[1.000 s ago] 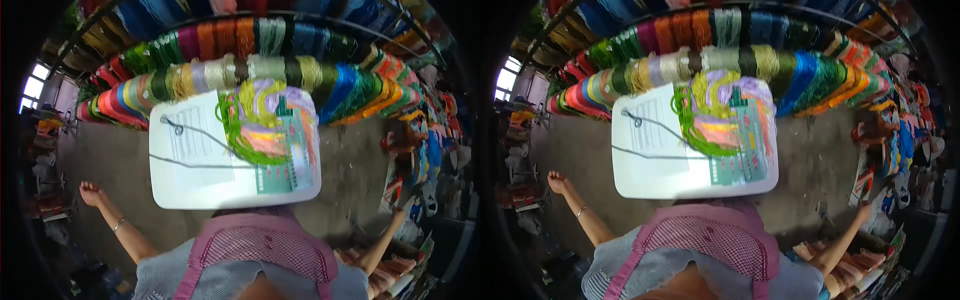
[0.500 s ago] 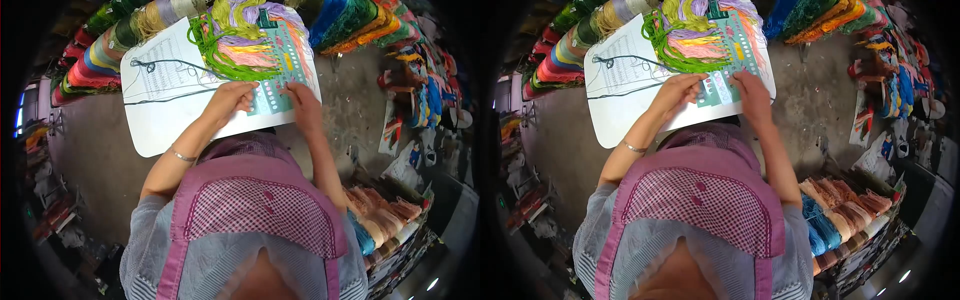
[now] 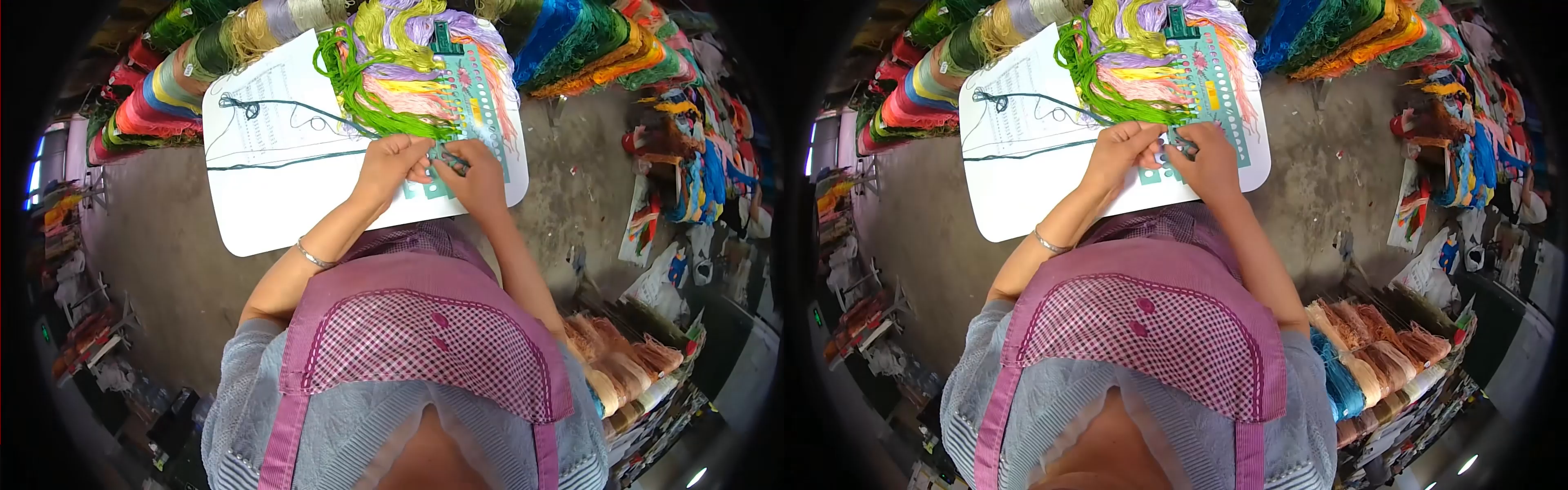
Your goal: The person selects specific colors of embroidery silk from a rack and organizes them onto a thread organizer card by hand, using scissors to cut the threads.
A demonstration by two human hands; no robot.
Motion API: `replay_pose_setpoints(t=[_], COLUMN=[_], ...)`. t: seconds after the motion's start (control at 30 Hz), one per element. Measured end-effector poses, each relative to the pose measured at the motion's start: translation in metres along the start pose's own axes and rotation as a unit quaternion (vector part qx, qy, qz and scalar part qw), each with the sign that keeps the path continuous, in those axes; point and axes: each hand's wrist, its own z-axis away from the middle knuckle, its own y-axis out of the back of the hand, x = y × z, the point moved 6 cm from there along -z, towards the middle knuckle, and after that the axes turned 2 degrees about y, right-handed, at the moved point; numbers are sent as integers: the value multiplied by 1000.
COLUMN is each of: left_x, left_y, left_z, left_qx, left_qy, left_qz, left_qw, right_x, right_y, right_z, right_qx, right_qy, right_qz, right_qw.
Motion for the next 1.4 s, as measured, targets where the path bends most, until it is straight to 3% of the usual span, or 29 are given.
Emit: replay_pose_setpoints(t=[0.07,0.1,0.2,0.33,0.43,0.5,0.53,0.63,0.7,0.77,0.83,0.87,0.9,0.93,0.97,1.03,1.13,1.2,1.27,1.37,1.4], left_x=[2,-2,-9,-3,2,16,20,18,8,4,29,53,65,102,106,137,186,220,254,292,302], left_y=[0,1,-8,0,24,27,23,0,-17,-13,1,16,47,62,123,190,270,331,307,241,205], left_z=[-7,-11,-21,-19,-19,-16,-11,-12,-16,-24,-21,-12,-9,12,2,17,44,69,117,135,139], left_qx=[-8,-7,-87,-39,-32,-89,-98,-140,-153,-163,-165,-113,-69,2,73,106,187,300,381,292,222], left_qy=[-59,-57,-60,-20,-43,-22,30,-17,5,2,-186,-213,-173,-251,-81,-62,-109,-208,-192,-211,-225], left_qz=[-60,-59,-115,-137,-40,140,183,-76,-316,-335,-363,-414,-351,-420,-356,-162,-73,-146,-322,-492,-513], left_qw=[996,997,988,990,998,986,978,987,936,928,898,878,918,872,928,979,974,919,845,793,798], right_x=[9,15,15,10,17,23,22,6,11,11,14,15,14,14,14,14,15,23,22,-19,-45], right_y=[1,0,2,3,-5,-13,-14,-7,-8,-8,-9,-9,-8,-8,-8,-9,-9,-12,-13,-18,-18], right_z=[-2,-2,-6,-5,-1,1,3,0,1,1,0,1,-1,-2,-3,-3,-3,-2,-7,-35,-52], right_qx=[-17,-33,-55,-44,-54,-31,-15,25,23,23,-6,-7,-4,1,2,-8,-17,-29,-75,-146,-149], right_qy=[-45,-89,-99,-121,-123,-87,-50,-56,-49,-44,-94,-94,-79,-63,-61,-63,-65,-75,-103,-46,-3], right_qz=[-44,-88,-66,-67,-43,-32,-17,3,-4,-10,15,15,-11,-38,-40,-14,-2,4,13,-136,-188], right_qw=[998,992,991,989,990,995,998,998,999,999,995,995,997,997,997,998,998,997,992,979,971])
